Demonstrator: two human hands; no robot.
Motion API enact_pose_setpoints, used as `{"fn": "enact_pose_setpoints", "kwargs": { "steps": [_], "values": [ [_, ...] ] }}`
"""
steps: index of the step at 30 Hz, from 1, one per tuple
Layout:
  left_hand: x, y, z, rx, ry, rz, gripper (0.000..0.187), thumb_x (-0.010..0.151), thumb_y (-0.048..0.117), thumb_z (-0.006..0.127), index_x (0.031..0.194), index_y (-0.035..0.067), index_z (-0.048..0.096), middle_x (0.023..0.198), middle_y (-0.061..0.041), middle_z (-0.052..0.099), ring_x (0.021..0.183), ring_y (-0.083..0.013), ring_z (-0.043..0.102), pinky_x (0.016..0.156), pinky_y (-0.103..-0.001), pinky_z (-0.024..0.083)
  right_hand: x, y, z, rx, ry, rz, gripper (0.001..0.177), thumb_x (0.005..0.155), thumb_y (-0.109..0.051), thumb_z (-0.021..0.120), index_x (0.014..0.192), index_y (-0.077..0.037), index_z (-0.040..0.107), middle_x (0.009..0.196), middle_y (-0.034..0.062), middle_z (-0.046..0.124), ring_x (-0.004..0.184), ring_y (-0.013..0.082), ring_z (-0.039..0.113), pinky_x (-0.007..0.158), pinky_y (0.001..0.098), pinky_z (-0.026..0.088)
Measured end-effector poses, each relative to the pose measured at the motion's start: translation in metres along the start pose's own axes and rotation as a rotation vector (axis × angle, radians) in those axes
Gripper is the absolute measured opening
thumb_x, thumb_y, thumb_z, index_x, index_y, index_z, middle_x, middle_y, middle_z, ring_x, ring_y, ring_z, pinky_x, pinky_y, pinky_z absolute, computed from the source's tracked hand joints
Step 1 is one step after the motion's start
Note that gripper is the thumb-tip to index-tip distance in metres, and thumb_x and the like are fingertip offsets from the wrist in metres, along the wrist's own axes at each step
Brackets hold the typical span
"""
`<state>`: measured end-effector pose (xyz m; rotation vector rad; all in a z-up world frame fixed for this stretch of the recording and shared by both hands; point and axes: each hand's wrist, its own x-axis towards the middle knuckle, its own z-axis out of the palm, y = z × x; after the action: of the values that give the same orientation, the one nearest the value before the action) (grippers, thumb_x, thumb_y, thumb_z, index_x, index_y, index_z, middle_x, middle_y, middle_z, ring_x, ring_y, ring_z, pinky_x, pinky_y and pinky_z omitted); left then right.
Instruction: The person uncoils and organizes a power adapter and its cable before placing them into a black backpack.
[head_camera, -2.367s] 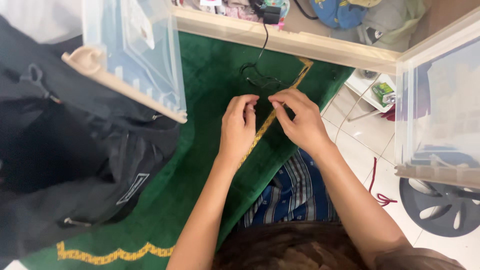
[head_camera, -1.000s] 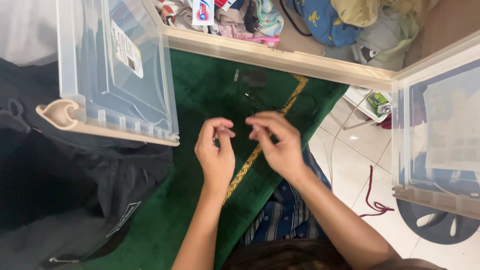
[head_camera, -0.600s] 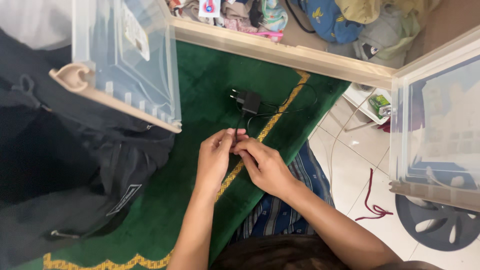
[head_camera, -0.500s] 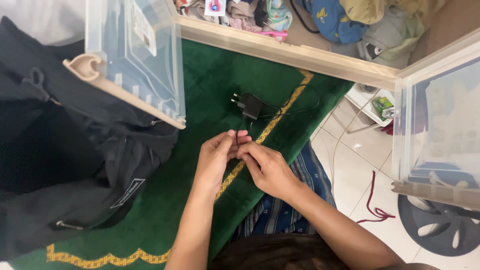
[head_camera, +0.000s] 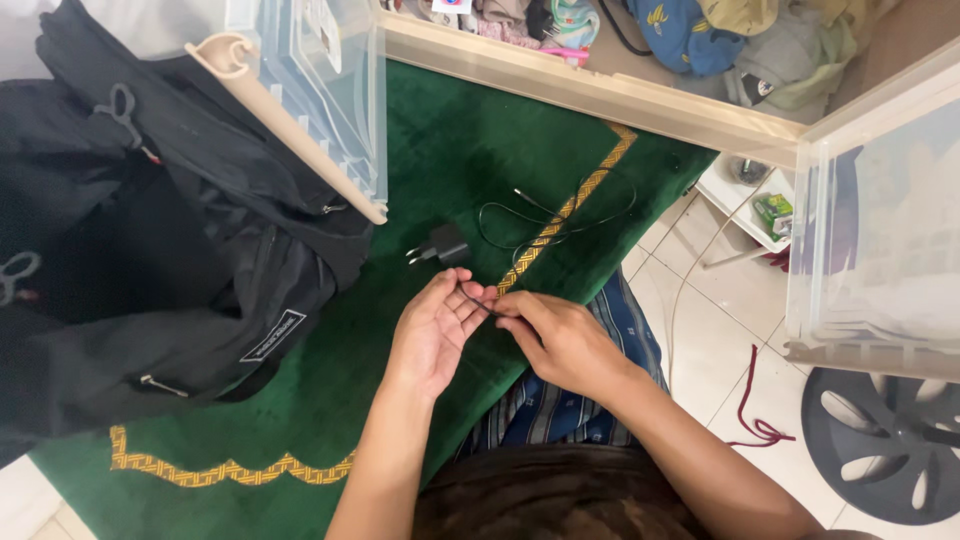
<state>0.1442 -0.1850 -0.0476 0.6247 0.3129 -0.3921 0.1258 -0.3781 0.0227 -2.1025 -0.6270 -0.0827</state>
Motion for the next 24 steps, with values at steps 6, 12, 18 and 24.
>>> {"fn": "enact_pose_setpoints", "kwargs": {
  "steps": [6,12,18,24],
  "values": [
    [-0.012,0.004,0.009,-0.073,0.045,-0.052,0.042,0.104,0.027,0.053,0.131,-0.003,0.062,0.107,-0.010,0.071,0.113,-0.0252,0.066,0.105,-0.039,0.050,0.004,0.000,-0.001,-0.047,-0.165,0.038,0.012,0.094,-0.004,0.064,0.106,-0.001,0.067,0.094,0.0137,0.071,0.087,0.0340,0.065,0.079,0.0424,0.052],
    [-0.016,0.002,0.012,0.007,0.084,-0.008,0.041,0.104,0.027,0.055,0.131,-0.002,0.062,0.111,-0.007,0.071,0.103,-0.0181,0.066,0.094,-0.033,0.053,0.005,-0.009,0.002,0.021,-0.278,0.010,0.018,0.090,-0.006,0.067,0.106,0.002,0.066,0.097,0.0120,0.069,0.084,0.0334,0.061,0.076,0.0428,0.050],
    [-0.022,0.000,0.014,0.173,0.101,0.064,0.034,0.104,0.024,0.058,0.120,-0.005,0.067,0.101,-0.010,0.073,0.082,-0.0159,0.067,0.078,-0.031,0.055,0.007,-0.009,-0.007,-0.038,-0.277,-0.025,0.012,0.088,-0.005,0.068,0.099,-0.001,0.069,0.089,0.0118,0.066,0.088,0.0323,0.062,0.082,0.0412,0.049],
    [-0.032,0.010,0.023,0.224,0.126,0.182,0.031,0.104,0.024,0.056,0.112,-0.003,0.067,0.092,-0.009,0.069,0.076,-0.0139,0.063,0.072,-0.029,0.053,0.008,-0.007,-0.011,-0.205,-0.197,-0.136,0.011,0.084,-0.004,0.069,0.094,-0.001,0.069,0.087,0.0120,0.064,0.092,0.0312,0.064,0.096,0.0473,0.046]
  ]
}}
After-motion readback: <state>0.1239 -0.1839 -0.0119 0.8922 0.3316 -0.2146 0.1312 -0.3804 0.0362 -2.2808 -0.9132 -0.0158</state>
